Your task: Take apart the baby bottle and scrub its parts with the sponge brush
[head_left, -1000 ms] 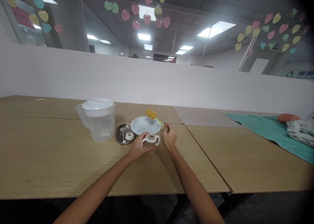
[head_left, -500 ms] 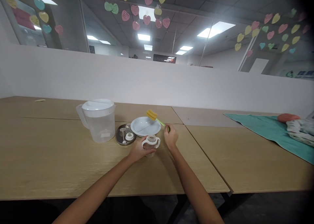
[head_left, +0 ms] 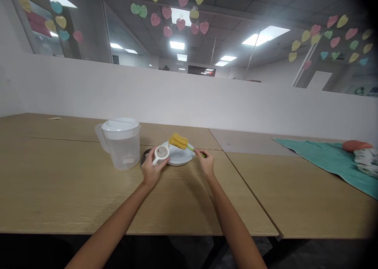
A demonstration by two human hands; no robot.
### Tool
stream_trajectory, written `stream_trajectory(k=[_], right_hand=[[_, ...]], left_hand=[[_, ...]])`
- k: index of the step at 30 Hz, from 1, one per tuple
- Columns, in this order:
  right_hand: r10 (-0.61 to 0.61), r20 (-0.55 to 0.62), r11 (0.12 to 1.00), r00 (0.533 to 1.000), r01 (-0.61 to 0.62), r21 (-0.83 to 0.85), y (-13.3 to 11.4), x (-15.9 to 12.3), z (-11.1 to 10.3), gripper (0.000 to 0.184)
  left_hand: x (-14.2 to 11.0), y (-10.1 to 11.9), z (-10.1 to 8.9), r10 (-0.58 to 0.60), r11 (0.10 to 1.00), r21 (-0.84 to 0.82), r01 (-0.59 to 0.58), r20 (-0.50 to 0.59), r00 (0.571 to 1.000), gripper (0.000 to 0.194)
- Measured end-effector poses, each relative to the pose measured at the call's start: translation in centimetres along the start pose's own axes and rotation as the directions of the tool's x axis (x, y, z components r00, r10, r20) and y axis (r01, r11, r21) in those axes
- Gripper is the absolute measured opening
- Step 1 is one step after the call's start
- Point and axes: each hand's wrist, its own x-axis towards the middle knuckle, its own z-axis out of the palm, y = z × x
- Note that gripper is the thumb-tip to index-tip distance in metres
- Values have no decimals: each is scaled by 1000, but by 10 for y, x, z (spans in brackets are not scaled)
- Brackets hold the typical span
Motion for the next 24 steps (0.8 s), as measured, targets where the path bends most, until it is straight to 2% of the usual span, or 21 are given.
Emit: stream_trajectory(k=[7, 11, 15, 18, 24], right_hand=[[-79, 103, 993, 992, 87, -78, 0, -4, 3, 34], [-212, 130, 941, 969, 238, -239, -4, -4, -3, 36], [-408, 194, 754, 892, 449, -480, -10, 1, -19, 35], [-520, 235, 621, 821, 552, -556, -12, 0, -20, 33], [-591, 348, 516, 727, 673, -529, -14, -17, 3, 29]], left_hand=[[12, -6, -6, 123, 989, 91, -115, -86, 989, 51], [14, -8, -11, 161, 981, 120, -152, -74, 984, 46], [13, -19, -14, 282, 943, 173, -285, 44, 958, 38], [10, -24, -12, 341, 918, 184, -352, 92, 936, 39], [0, -7, -3, 399, 883, 171, -436, 212, 892, 36]])
